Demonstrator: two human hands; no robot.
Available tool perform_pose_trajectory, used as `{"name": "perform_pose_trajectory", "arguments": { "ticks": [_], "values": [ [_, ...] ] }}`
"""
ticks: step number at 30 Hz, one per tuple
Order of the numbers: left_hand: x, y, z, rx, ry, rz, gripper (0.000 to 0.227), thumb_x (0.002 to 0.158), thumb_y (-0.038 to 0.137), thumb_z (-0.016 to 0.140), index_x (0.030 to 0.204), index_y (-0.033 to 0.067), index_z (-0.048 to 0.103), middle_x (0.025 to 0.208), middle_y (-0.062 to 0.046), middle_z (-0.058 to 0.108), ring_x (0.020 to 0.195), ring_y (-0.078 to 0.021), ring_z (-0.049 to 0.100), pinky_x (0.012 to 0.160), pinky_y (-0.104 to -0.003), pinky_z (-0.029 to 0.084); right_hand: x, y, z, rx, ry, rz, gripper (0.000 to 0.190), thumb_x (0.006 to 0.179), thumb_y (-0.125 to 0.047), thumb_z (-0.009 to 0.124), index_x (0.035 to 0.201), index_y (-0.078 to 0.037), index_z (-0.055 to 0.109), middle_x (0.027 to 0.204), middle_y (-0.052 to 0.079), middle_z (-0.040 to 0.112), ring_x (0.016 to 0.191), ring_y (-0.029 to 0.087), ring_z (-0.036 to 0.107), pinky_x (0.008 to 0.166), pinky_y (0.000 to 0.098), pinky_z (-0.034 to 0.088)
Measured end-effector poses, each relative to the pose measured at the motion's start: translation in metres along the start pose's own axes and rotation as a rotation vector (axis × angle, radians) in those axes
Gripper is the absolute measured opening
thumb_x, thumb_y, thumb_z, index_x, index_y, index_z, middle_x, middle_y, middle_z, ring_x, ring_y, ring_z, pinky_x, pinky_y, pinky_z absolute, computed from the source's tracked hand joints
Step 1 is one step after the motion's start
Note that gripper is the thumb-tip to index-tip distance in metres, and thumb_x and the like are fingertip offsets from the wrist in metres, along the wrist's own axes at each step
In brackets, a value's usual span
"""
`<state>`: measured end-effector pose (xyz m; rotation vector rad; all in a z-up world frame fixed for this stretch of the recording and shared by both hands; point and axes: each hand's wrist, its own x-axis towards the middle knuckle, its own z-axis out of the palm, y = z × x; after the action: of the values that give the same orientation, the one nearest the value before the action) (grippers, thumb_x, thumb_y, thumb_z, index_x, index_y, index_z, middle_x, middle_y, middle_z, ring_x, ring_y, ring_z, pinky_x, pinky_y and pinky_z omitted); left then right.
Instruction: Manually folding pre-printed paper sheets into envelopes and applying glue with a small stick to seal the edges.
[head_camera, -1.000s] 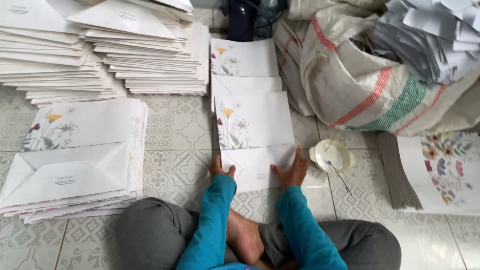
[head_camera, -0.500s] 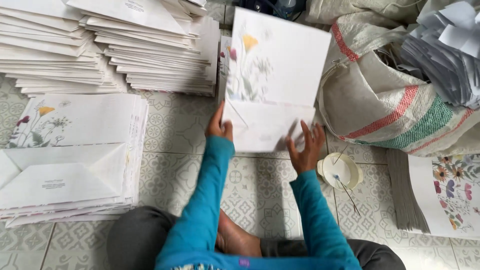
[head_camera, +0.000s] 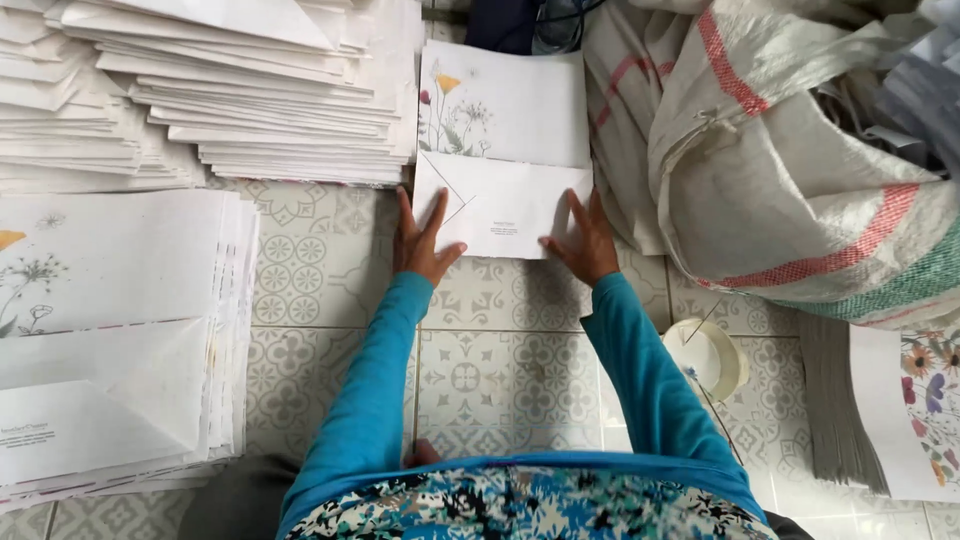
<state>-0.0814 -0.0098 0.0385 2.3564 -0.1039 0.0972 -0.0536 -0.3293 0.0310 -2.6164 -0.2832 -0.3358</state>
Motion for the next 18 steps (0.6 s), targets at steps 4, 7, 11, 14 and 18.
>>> {"name": "perform_pose_trajectory", "arguments": {
  "ticks": [4,7,11,14,18],
  "values": [
    [0.006,-0.002,0.007,-0.025,0.042,0.146,0.110,0.074,0.041,0.091,0.162,0.0380,0.027,0.164,-0.030,-0.018,0.152,-0.0513,0.014,0.126,-0.055,0.026,0.016,-0.006,-0.021,0.057,-0.004,0.014,0.100,0.082,-0.072,0.077,0.161,-0.023,0.040,0.156,0.040,0.031,0.141,0.054,0.042,0.117,0.0607,0.038],
    [0.015,-0.004,0.014,0.109,0.003,0.171,0.101,0.078,0.047,0.086,0.161,0.0387,0.029,0.165,-0.025,-0.021,0.154,-0.0462,0.018,0.124,-0.058,0.029,0.025,-0.014,-0.043,0.058,-0.277,0.040,0.133,0.062,-0.070,0.089,0.168,-0.034,0.017,0.168,0.031,-0.002,0.154,0.050,0.022,0.125,0.0615,0.021],
    [0.020,-0.006,0.023,0.231,0.017,0.133,0.088,0.090,0.057,0.072,0.162,0.0359,0.026,0.167,-0.025,-0.012,0.154,-0.0438,0.013,0.120,-0.067,0.023,0.033,0.000,-0.038,-0.008,-0.372,0.049,0.118,0.070,-0.055,0.089,0.166,-0.037,0.023,0.170,0.025,-0.002,0.156,0.046,0.018,0.129,0.0579,0.021],
    [0.020,0.009,0.018,0.376,0.036,0.111,0.094,0.086,0.069,0.067,0.162,0.0337,0.024,0.168,-0.027,-0.006,0.156,-0.0443,0.005,0.117,-0.074,0.009,0.035,-0.004,-0.036,-0.242,-0.449,0.028,0.115,0.075,-0.074,0.072,0.166,-0.040,0.010,0.171,0.022,0.000,0.157,0.044,0.011,0.125,0.0641,0.015],
    [0.032,0.049,0.011,0.552,-0.049,0.188,0.070,0.105,0.062,0.037,0.163,0.0272,0.020,0.172,-0.018,0.004,0.158,-0.0350,0.001,0.120,-0.071,-0.006,0.033,-0.020,-0.019,-0.298,-0.294,-0.071,0.083,0.102,-0.078,0.027,0.168,-0.034,0.000,0.173,0.016,-0.005,0.158,0.044,-0.003,0.118,0.0767,0.003]
  ]
}}
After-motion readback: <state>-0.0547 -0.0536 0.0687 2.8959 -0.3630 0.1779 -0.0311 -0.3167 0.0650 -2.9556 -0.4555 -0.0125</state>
